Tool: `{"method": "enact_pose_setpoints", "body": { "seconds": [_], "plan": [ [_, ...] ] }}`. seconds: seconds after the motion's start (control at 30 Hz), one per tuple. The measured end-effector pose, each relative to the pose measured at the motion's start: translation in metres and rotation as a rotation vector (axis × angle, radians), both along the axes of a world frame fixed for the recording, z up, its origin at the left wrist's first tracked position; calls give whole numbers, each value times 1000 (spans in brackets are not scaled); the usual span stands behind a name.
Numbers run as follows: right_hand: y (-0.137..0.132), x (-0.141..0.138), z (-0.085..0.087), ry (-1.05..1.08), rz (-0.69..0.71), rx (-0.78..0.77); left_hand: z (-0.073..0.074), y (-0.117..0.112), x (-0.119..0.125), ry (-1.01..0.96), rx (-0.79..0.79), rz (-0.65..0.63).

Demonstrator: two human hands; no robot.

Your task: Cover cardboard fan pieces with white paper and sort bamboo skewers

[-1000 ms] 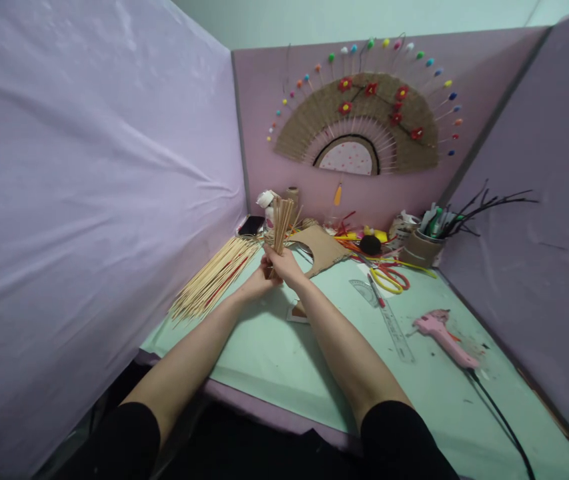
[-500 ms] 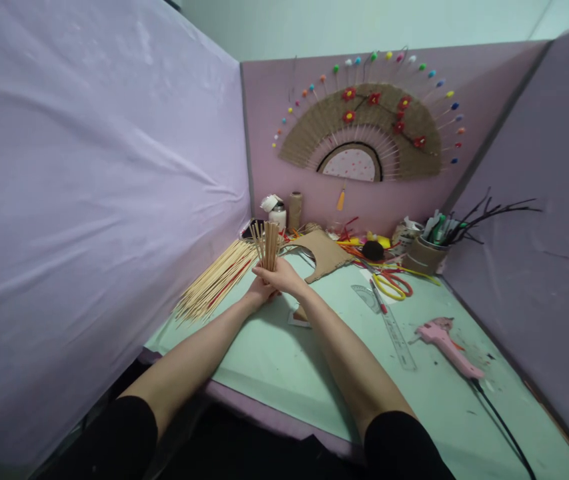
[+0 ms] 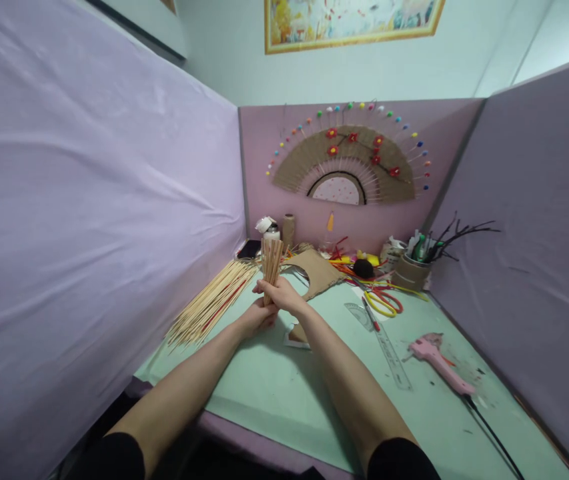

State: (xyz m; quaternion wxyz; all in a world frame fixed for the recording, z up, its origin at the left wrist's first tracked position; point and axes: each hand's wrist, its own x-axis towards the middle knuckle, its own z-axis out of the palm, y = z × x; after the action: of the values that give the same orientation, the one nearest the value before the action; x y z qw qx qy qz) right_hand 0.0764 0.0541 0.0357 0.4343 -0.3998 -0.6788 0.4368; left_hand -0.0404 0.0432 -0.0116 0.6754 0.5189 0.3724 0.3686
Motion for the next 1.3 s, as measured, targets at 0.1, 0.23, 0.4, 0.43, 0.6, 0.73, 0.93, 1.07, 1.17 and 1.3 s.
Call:
{"method": "enact_pose_setpoints", "body": {
  "seconds": [0.1,0.23,0.4,0.43,0.6,0.73,0.93,1.07,1.17,1.3],
  "plan": [
    [-9,14,4,183,10,-128,15,-12,-6,-241,-130,-396],
    [-28,33,7,357,79,-240,23,-26,-2,-360,-277,-628],
    [-42,58,-5,377,0,-235,16,-32,26,-343,-250,-481],
    [-44,63,-8,372,-18,-221,15,-33,32,-331,-233,-427],
    [-48,74,-25,323,-219,-70,6,-34,52,-239,-156,-255],
    [-51,71,-33,254,-430,39,-3,-39,54,-155,-110,-144],
    [-54,67,-41,320,-419,-6,-10,-44,49,-150,-64,-155],
    [-54,66,-45,393,-420,-59,-9,-46,49,-147,-65,-159],
    [-54,66,-46,433,-418,-84,-7,-47,48,-145,-70,-168],
    [-56,66,-44,464,-416,-46,-5,-46,47,-178,-84,-146]
  ]
}}
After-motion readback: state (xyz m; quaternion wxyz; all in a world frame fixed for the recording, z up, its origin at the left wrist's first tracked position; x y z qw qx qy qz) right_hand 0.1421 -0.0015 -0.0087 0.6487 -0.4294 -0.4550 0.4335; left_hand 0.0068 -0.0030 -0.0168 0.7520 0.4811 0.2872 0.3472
